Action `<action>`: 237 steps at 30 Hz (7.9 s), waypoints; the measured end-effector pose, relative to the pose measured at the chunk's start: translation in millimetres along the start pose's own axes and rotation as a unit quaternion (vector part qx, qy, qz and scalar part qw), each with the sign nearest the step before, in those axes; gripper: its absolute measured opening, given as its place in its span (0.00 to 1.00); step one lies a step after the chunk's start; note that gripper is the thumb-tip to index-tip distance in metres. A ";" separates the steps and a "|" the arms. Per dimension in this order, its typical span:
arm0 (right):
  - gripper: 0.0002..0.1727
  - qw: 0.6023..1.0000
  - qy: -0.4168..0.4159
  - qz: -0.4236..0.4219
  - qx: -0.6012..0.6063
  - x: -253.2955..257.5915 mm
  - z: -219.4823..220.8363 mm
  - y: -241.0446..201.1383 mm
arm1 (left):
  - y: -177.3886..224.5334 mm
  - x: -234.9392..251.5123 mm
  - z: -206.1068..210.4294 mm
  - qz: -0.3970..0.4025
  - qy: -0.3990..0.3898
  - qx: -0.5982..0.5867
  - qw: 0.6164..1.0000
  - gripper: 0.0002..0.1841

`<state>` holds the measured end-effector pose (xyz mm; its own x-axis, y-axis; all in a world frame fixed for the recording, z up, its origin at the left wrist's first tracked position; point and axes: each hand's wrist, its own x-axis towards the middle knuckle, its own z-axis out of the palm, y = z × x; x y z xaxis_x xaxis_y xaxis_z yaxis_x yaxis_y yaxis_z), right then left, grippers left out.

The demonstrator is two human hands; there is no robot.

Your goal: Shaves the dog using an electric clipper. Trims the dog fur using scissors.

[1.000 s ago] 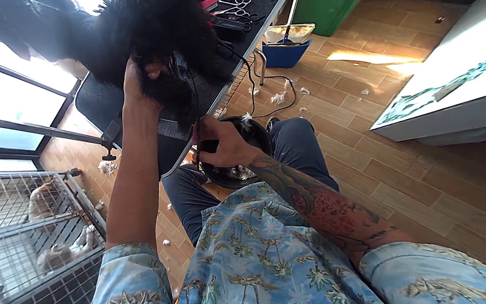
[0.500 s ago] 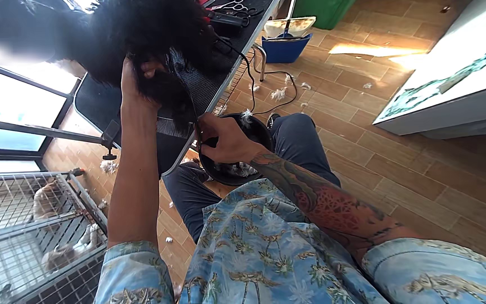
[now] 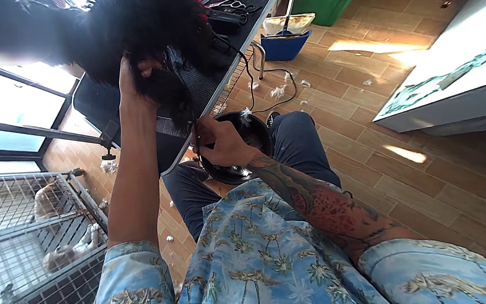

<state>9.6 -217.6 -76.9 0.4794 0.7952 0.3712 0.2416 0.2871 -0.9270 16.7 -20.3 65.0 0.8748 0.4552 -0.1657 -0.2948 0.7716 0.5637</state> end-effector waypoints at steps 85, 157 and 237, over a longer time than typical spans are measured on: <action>0.22 0.918 0.247 -0.070 -0.301 9.4 31.2 34.1 | -20.0 10.5 15.7 0.142 0.126 0.081 0.979 0.24; 0.35 0.966 0.074 0.118 0.218 -15.2 28.8 7.1 | -19.4 22.0 4.3 0.120 0.062 0.094 0.986 0.31; 0.10 0.760 0.021 -0.033 -0.649 -25.2 66.0 -23.3 | 23.7 112.9 -99.5 -0.101 -0.530 0.621 0.568 0.24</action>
<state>-63.8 -209.0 -68.3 0.4497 0.7768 0.4408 0.8820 -0.4640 -0.0820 70.2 93.6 -20.8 0.7762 -0.6192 -0.1192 -0.2248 -0.4483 0.8652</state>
